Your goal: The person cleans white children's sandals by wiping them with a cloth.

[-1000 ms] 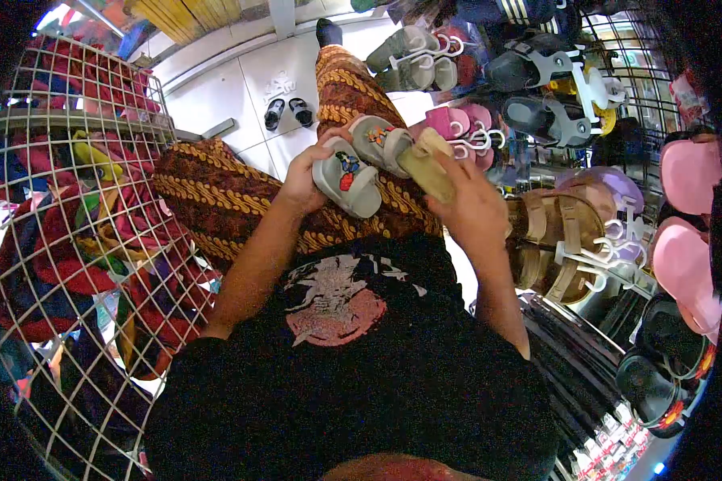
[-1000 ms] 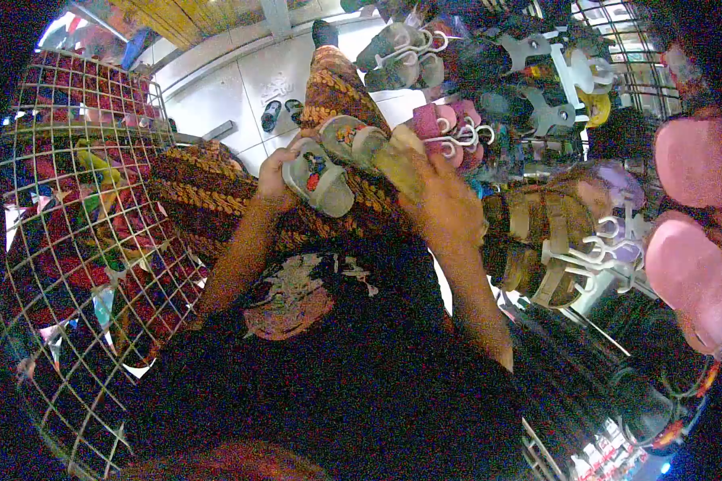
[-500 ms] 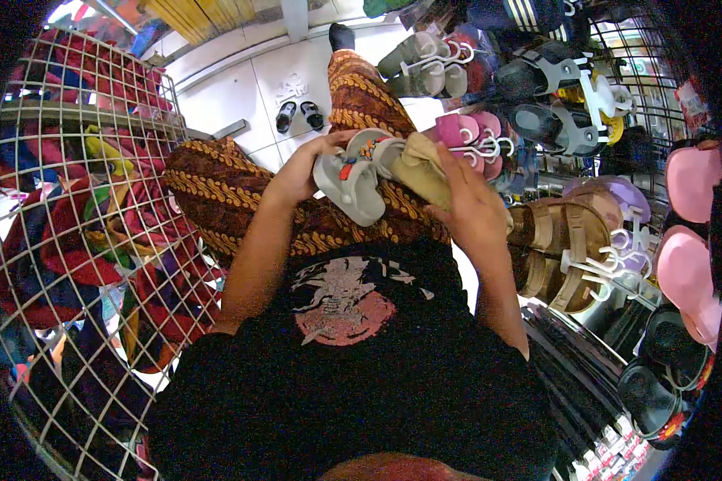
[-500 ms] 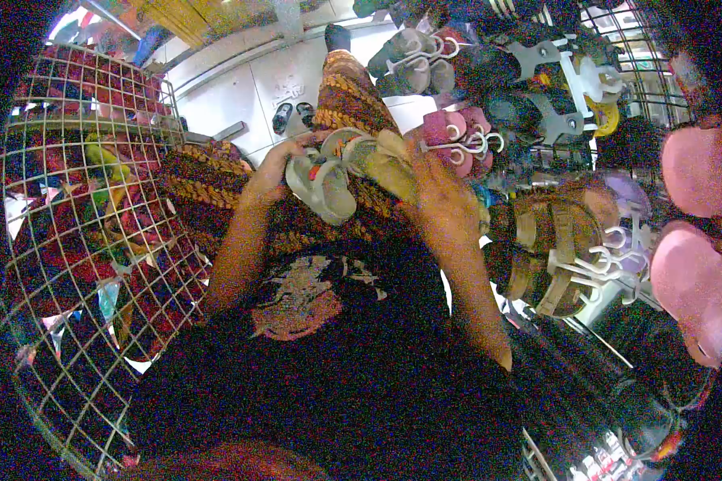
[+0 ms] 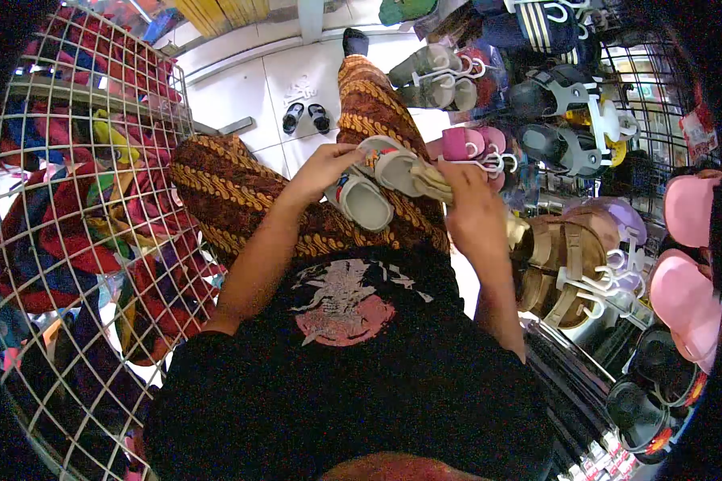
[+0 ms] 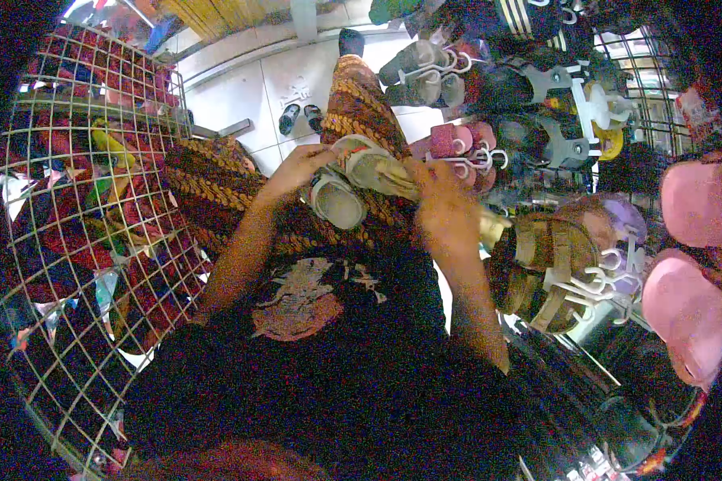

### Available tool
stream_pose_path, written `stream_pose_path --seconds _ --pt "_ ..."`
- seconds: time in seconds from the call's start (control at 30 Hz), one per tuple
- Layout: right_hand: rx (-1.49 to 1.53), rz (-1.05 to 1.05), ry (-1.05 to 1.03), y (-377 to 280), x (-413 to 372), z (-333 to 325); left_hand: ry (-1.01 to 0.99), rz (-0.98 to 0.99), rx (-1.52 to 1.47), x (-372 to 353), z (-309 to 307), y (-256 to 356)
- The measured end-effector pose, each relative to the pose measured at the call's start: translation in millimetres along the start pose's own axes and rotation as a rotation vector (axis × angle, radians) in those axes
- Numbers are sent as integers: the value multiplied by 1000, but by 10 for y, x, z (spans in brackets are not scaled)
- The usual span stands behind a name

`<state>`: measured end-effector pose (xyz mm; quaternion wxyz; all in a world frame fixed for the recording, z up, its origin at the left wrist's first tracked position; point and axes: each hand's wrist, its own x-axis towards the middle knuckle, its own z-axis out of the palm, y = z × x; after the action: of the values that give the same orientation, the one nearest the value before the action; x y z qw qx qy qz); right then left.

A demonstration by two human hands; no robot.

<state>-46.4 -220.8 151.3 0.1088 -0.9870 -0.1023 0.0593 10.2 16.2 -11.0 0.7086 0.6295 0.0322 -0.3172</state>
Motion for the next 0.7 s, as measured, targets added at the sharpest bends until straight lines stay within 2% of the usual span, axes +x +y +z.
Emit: stream_pose_path --seconds 0.03,0.17,0.27,0.3,0.4,0.43,0.53,0.57,0.67,0.7 --pt "-129 -61 111 -10 5 162 -8 24 24 -11 7 18" --pt "-277 -218 95 -121 15 293 20 70 81 41 17 -68" --pt "-231 3 -68 -79 50 150 26 42 79 -98 93 113" --pt "-222 -21 78 -23 72 229 18 28 133 -144 100 202" --pt "-388 -111 217 -99 88 431 43 61 110 -102 108 70" --pt "-391 -181 198 -87 95 421 60 83 77 -69 108 1" --pt "-176 -149 39 115 81 244 65 137 9 -7 134 -99" --pt "-181 -44 -95 244 103 307 65 144 47 -11 131 -85" --pt "-331 -5 139 -10 155 320 72 154 106 -32 163 -7" --pt "-385 62 56 -208 168 303 88 149 92 -26 149 1"
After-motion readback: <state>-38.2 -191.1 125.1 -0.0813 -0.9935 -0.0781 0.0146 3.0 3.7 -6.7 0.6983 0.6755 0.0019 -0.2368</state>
